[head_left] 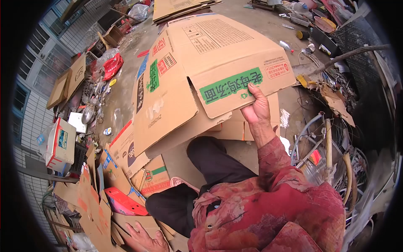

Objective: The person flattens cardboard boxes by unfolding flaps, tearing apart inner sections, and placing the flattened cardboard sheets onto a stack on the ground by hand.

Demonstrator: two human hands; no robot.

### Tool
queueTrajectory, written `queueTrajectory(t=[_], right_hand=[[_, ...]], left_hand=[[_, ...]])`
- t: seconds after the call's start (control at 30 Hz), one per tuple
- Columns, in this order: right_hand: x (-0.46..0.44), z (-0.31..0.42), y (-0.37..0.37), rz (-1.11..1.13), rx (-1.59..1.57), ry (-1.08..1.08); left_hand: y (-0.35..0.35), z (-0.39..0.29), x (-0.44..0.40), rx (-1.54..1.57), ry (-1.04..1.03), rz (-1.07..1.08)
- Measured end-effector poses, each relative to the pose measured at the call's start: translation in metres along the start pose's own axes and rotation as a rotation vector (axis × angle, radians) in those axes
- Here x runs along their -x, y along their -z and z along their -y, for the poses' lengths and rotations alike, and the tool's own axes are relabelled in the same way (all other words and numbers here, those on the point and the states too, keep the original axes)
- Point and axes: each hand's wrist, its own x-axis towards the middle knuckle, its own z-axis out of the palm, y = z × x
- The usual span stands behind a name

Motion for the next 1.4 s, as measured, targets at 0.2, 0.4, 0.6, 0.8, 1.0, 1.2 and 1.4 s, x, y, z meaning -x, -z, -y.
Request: queueTrajectory(t=[0.2, 0.4, 0.6, 0.8, 1.0, 1.2, 1.4], right_hand=[[0.026, -0.008, 0.185, -0.547, 0.019, 0.04], [0.061, -0.04, 0.322, -1.025, -0.139, 0.045], [0.066, -0.044, 0.328, -1.042, -0.114, 0.005], [0.054, -0.01, 0.311, -0.991, 0.089, -0.042], [0.044, -0.01, 0.342, -1.005, 0.044, -0.084], [0.057, -0.018, 0.356, -1.137, -0.03, -0.109], [0.075, -0.016, 0.329, -1.282, 0.158, -0.306]], left_hand=[[-0.023, -0.004, -0.01, -0.024, -0.025, 0.173], [-0.031, -0.02, -0.002, -0.045, -0.074, 0.233], [-0.024, -0.041, -0.003, 0.088, 0.077, 0.316], [-0.038, -0.027, -0.014, -0.101, -0.037, 0.368], [-0.046, -0.031, -0.031, -0.089, -0.062, 0.355], [-0.042, -0.028, -0.036, -0.056, -0.084, 0.301], [-0.044, -0.026, -0.027, -0.065, -0.036, 0.315]])
